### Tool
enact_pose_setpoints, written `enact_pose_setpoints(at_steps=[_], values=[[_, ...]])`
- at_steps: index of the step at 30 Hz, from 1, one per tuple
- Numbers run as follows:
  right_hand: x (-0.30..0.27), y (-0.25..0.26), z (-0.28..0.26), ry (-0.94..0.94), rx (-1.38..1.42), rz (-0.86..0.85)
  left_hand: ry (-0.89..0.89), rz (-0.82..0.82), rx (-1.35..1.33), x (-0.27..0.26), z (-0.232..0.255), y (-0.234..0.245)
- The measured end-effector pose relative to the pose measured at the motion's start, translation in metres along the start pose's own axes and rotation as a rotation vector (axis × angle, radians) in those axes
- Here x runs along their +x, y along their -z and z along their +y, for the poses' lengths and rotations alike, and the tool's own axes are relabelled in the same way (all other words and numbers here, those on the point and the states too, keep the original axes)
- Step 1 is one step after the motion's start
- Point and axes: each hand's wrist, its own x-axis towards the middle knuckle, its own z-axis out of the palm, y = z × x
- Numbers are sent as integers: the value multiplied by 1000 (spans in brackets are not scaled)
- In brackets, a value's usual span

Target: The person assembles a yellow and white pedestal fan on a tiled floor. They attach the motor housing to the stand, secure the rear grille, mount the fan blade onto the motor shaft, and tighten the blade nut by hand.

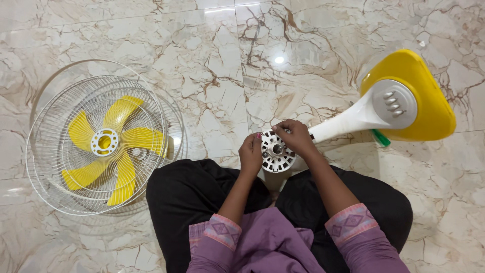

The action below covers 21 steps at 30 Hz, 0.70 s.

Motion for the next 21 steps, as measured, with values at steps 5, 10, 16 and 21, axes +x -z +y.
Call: enact_pose_setpoints(at_steps=[5, 10, 16, 21], values=[[-8, -2, -1, -2, 54, 56, -22, -105, -155, -2, 1, 3], [-16, -8, 3, 4, 52, 126, -35, -235, -372, -4, -2, 6], [-16, -8, 4, 16, 159, 145, 53, -263, -439, -5, -5, 4], [-20, -7, 0, 150, 168, 192, 11, -163, -243, -19, -9, 9]])
